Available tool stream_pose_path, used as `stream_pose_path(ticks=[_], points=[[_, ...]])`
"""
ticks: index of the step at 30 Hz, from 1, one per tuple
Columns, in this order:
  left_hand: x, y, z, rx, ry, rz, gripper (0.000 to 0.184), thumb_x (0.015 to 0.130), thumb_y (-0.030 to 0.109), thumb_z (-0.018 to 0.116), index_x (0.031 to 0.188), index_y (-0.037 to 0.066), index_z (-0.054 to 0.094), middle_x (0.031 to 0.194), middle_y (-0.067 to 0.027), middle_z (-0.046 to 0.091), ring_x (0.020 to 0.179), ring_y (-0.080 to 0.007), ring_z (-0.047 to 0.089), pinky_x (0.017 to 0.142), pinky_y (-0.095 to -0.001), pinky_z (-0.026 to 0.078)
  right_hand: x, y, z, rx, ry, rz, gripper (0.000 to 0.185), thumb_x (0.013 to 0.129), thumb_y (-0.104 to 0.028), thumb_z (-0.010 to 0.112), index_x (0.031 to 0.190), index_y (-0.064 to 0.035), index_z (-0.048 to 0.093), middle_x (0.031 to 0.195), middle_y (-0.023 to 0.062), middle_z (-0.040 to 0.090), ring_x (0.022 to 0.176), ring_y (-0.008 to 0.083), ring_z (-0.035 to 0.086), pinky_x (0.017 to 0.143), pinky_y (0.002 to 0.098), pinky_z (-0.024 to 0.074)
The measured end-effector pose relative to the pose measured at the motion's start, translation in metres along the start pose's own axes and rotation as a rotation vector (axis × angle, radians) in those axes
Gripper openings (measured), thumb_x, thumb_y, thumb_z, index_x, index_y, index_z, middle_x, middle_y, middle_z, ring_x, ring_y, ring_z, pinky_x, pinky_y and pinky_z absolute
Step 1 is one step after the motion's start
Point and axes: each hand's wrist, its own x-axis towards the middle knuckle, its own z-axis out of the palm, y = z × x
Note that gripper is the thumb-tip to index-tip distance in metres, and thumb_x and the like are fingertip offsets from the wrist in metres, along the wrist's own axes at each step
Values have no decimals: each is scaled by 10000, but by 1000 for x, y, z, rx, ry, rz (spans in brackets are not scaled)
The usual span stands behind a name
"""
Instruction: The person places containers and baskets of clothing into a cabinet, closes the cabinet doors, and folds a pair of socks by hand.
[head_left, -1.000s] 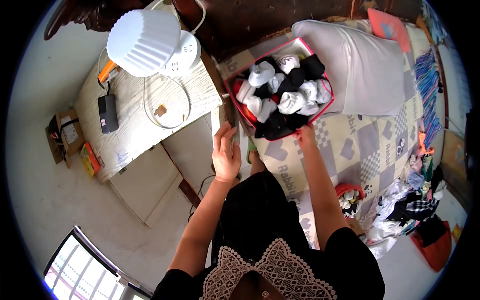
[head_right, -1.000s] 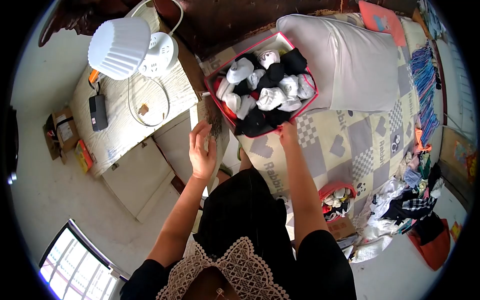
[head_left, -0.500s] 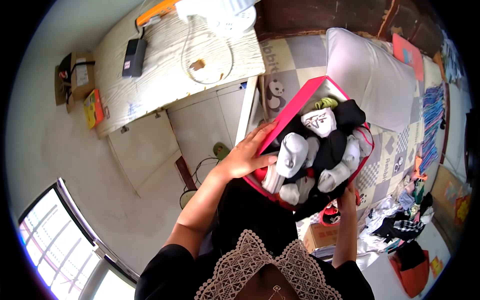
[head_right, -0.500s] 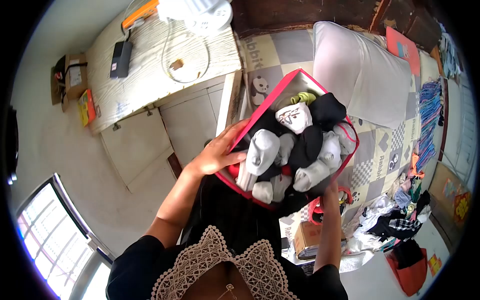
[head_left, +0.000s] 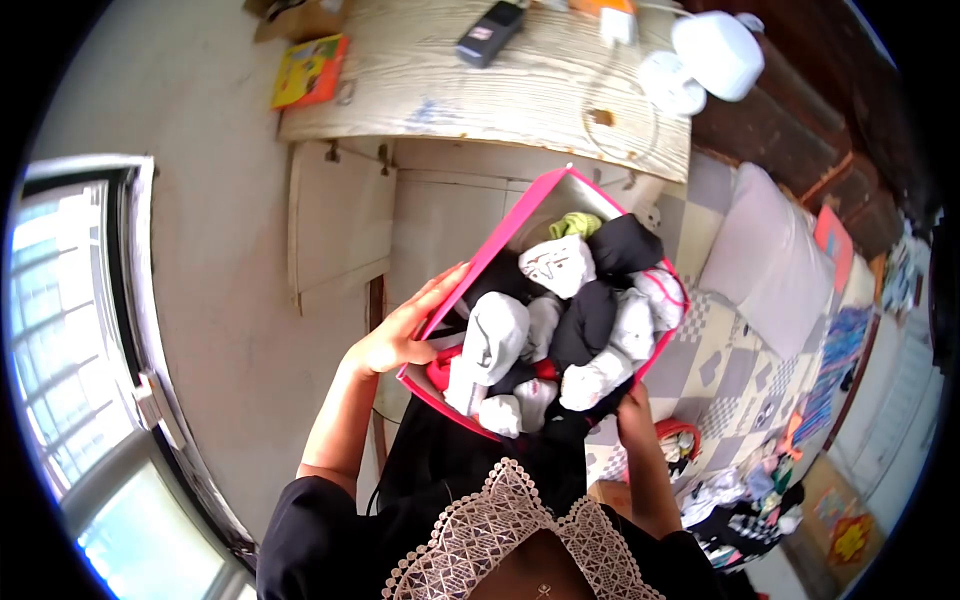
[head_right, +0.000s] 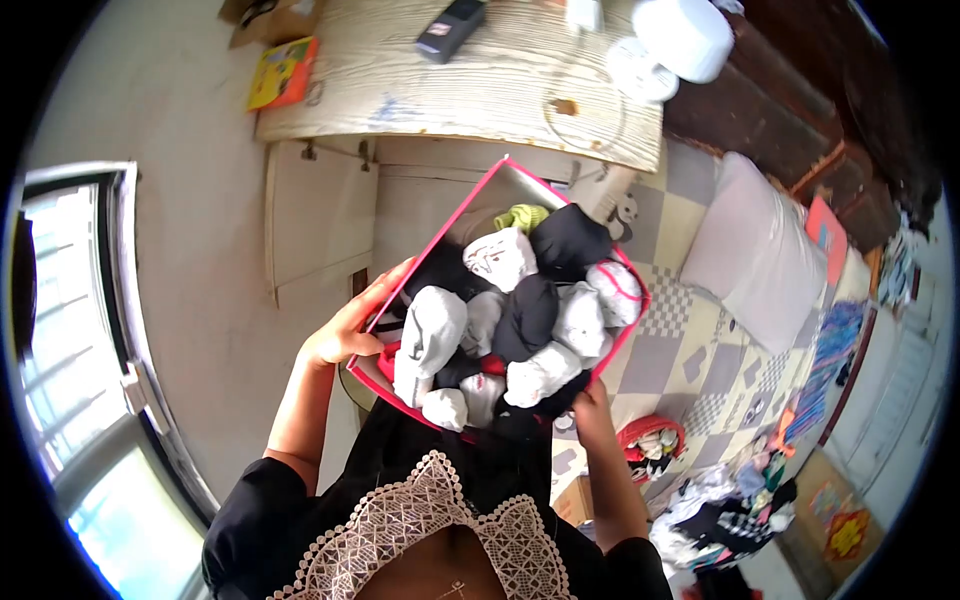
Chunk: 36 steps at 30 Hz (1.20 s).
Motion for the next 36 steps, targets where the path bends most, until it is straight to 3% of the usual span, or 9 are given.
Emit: stream_pose_path(ticks=[2, 6, 11, 14, 20, 23, 25, 28, 36], points=[[-29, -27, -18, -47, 92, -1, 1008, 427, 109, 506, 1409, 53, 287, 1455, -173, 247, 1376, -275, 166, 1108, -355, 97, 20, 14, 22, -112, 4, 87, 331, 797, -22, 439, 1110, 14, 539, 964, 55, 595, 840, 127, 555, 707, 265, 445], [-69, -85, -38, -254, 332, -46, 1023, 414, 162, 508, 1408, 54, 292, 1446, -152, 268, 1364, -264, 195, 1107, -338, 113, 77, 28, 80, -198, -35, 97, 247, 820, -32, 456, 1021, 18, 592, 950, 43, 609, 871, 129, 555, 754, 272, 434], [-83, -150, -52, -526, 557, -141, 1069, 395, 172, 500, 1424, 40, 243, 1406, -117, 336, 1325, -221, 277, 1097, -295, 160, 170, 40, 117, -400, -108, 172, 307, 844, -64, 499, 1142, -11, 547, 978, 39, 610, 862, 138, 567, 759, 280, 453], [-76, -189, -63, -655, 643, -96, 996, 469, 83, 489, 1435, 97, 246, 1342, -105, 404, 1251, -212, 365, 1025, -279, 290, 221, 48, 138, -336, -139, 162, 316, 763, 25, 429, 1040, -20, 573, 764, 5, 554, 601, 91, 467, 550, 253, 398], [-34, -281, -103, -466, 884, -267, 695, 754, 262, 668, 1360, 79, 384, 1206, -106, 511, 1038, -165, 501, 909, -264, 371, 316, 106, 145, -205, -134, 341, 257, 802, -48, 557, 1057, -81, 568, 859, 29, 617, 736, 124, 593, 595, 262, 484], [-12, -311, -108, -590, 1075, -439, 647, 777, 246, 660, 1343, 66, 402, 1222, -127, 498, 1100, -190, 475, 936, -274, 352, 351, 133, 143, -153, -116, 402, 274, 787, -45, 578, 1053, -109, 557, 913, 21, 617, 731, 135, 611, 566, 281, 507], [10, -336, -102, -619, 1312, -320, 630, 800, 231, 647, 1349, 64, 387, 1244, -143, 484, 1138, -218, 454, 916, -286, 363, 378, 140, 146, -127, -79, 422, 295, 777, -37, 585, 1056, -122, 547, 888, 10, 611, 693, 115, 603, 471, 254, 468], [44, -381, -86, -654, 1359, -309, 652, 837, 282, 603, 1391, 77, 325, 1283, -134, 451, 1198, -210, 412, 983, -314, 320, 438, 154, 147, -207, 27, 403, 322, 775, -4, 537, 1059, -156, 539, 751, -1, 535, 523, 60, 476, 365, 193, 349], [61, -400, -37, -838, 1126, -489, 608, 827, 206, 610, 1362, 62, 359, 1291, -192, 425, 1187, -277, 423, 976, -348, 357, 597, 180, 137, -301, 56, 345, 343, 731, -17, 488, 1055, -129, 466, 703, 33, 447, 467, 123, 381, 492, 352, 485]])
